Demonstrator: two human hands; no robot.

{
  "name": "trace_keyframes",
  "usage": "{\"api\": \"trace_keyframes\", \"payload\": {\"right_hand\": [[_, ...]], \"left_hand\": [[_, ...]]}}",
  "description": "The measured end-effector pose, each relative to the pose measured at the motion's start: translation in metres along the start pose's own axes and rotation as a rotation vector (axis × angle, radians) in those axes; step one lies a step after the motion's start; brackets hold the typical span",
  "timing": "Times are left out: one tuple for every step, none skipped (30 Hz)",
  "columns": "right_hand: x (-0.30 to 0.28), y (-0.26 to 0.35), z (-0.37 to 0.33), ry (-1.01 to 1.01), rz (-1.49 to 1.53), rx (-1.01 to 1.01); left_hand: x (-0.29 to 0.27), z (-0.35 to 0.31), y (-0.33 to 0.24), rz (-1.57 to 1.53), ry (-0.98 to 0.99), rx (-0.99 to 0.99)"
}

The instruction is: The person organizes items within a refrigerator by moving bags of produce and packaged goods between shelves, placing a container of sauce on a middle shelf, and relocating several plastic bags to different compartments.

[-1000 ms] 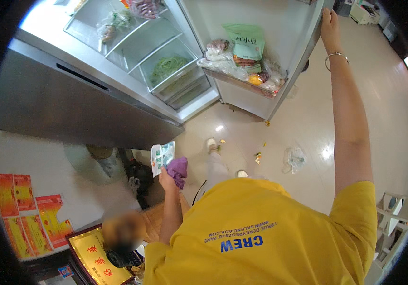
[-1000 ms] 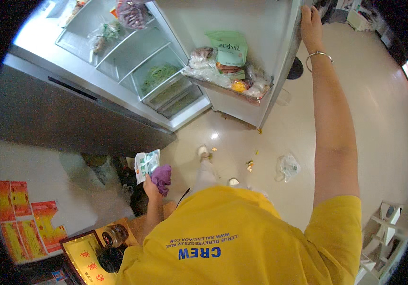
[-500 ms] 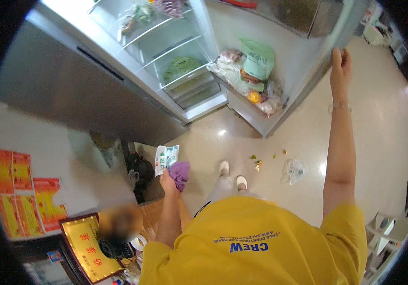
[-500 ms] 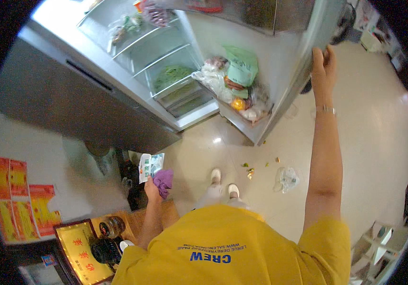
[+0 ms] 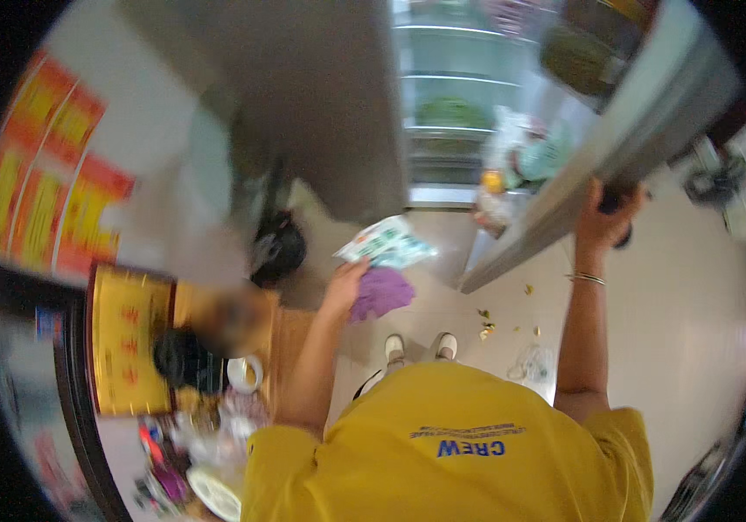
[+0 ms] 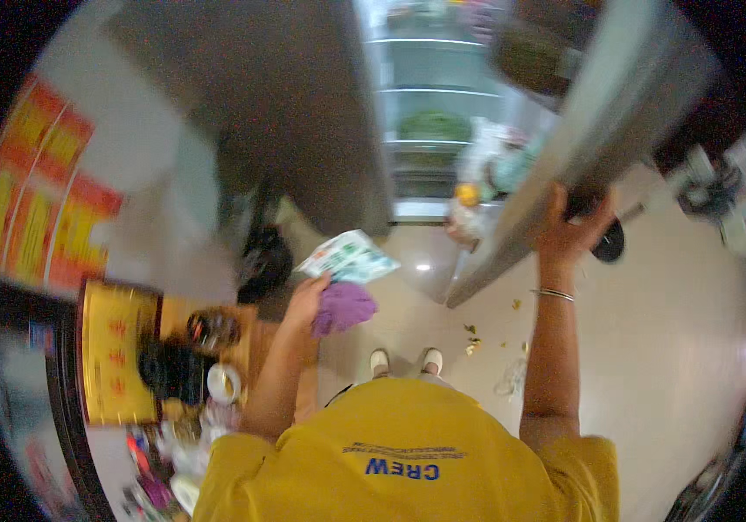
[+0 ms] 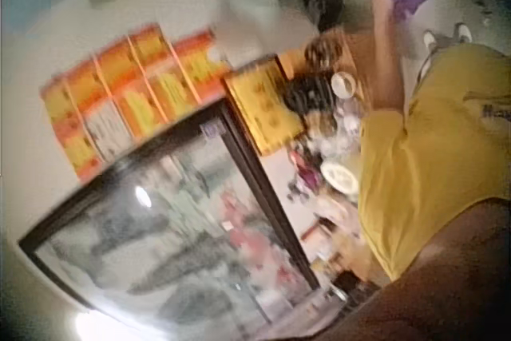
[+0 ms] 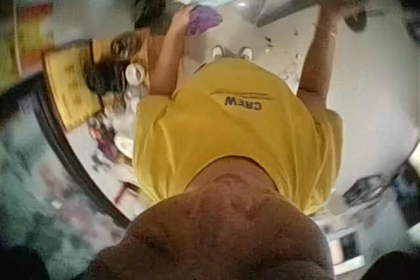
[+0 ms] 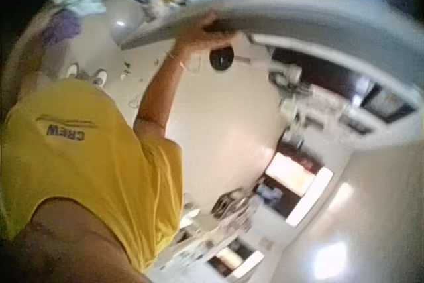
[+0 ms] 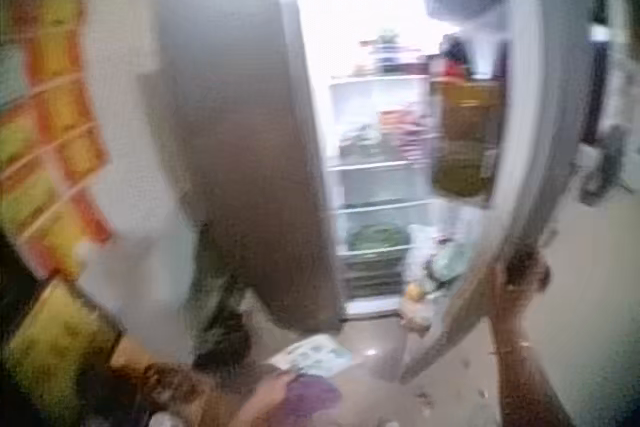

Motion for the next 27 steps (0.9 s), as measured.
{"api": "trace_keyframes", "payload": {"right_hand": [[0.008, -0.021, 0.01, -0.041, -0.045, -0.051], [0.003, -0.013, 0.014, -0.056, -0.066, -0.055], [-0.005, -0.012, 0.024, -0.111, -0.108, -0.212], [-0.004, -0.012, 0.025, -0.1, -0.185, -0.19], [-0.003, -0.02, 0.025, -0.071, -0.195, -0.165], [-0.002, -0.029, 0.026, -0.042, -0.207, -0.144], [-0.002, -0.031, 0.023, -0.074, -0.258, -0.142], [0.005, 0.006, 0.008, -0.13, -0.346, -0.171], [0.012, 0.024, 0.001, -0.139, -0.323, -0.198], [0.014, 0.019, 0.003, -0.124, -0.278, -0.224], [0.005, 0.026, 0.003, -0.116, -0.308, -0.211], [-0.002, 0.03, 0.005, -0.096, -0.166, -0.157], [-0.018, 0.014, 0.017, -0.164, -0.264, -0.196], [-0.037, -0.007, 0.029, -0.241, -0.367, -0.232], [-0.047, -0.025, 0.031, -0.271, -0.35, -0.245], [-0.056, -0.037, 0.034, -0.311, -0.338, -0.268], [-0.058, -0.026, 0.028, -0.289, -0.294, -0.197], [-0.058, -0.022, 0.023, -0.255, -0.239, -0.122], [-0.066, -0.042, 0.029, -0.259, -0.145, -0.033], [-0.08, -0.061, 0.037, -0.28, -0.12, 0.038], [-0.095, -0.079, 0.049, -0.294, -0.089, 0.104], [-0.092, -0.068, 0.039, -0.313, -0.072, 0.169], [-0.098, -0.07, 0.043, -0.32, -0.094, 0.165], [-0.108, -0.084, 0.054, -0.298, -0.057, 0.162], [-0.113, -0.094, 0.064, -0.275, -0.006, 0.168], [-0.119, -0.099, 0.075, -0.25, 0.015, 0.173], [-0.124, -0.103, 0.085, -0.225, 0.038, 0.177]], "left_hand": [[0.002, 0.004, 0.008, -0.035, 0.11, -0.012], [0.006, 0.01, 0.019, 0.088, 0.014, 0.0], [0.027, 0.007, 0.005, 0.17, 0.084, 0.153], [0.026, 0.013, 0.023, 0.133, 0.075, 0.22], [0.026, 0.016, 0.037, 0.07, 0.065, 0.145], [0.026, 0.008, 0.035, 0.059, 0.007, 0.159], [0.035, -0.006, 0.032, 0.045, -0.047, 0.17], [0.01, -0.007, 0.02, -0.003, -0.061, 0.171], [-0.023, 0.007, 0.03, -0.104, -0.033, 0.185], [-0.04, 0.009, 0.048, -0.031, -0.053, 0.186], [-0.053, 0.01, 0.052, 0.068, -0.059, 0.184], [-0.064, 0.01, 0.055, 0.17, -0.058, 0.18], [-0.063, 0.006, 0.043, 0.39, -0.115, 0.274], [-0.065, -0.004, 0.028, 0.607, -0.166, 0.383], [-0.075, -0.002, 0.026, 0.79, -0.073, 0.504], [-0.085, -0.001, 0.039, 0.2, -0.122, 0.18], [-0.096, -0.007, 0.032, 0.13, -0.177, 0.219], [-0.084, -0.023, 0.013, -0.07, -0.215, 0.214], [-0.088, -0.024, 0.014, 0.2, -0.274, 0.295], [-0.078, -0.016, 0.02, 0.196, -0.266, 0.274], [-0.066, -0.006, 0.029, 0.188, -0.266, 0.254], [-0.091, 0.013, 0.027, 0.18, -0.255, 0.226], [-0.085, 0.024, 0.044, -0.044, -0.244, 0.229], [-0.065, 0.019, 0.032, -0.07, -0.241, 0.183], [-0.061, 0.023, 0.035, -0.164, -0.249, 0.188], [-0.053, 0.028, 0.037, -0.269, -0.243, 0.196], [-0.049, 0.029, 0.039, -0.324, -0.227, 0.158]]}}
Point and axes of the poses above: each hand's wrist, its own z-axis towards the middle knuckle, its own x-axis out of the palm, y = z × x, the point moved 4 cm from there along z, towards the middle knuckle, and after that the axes turned 15 degrees about x, right-handed, at the moved point
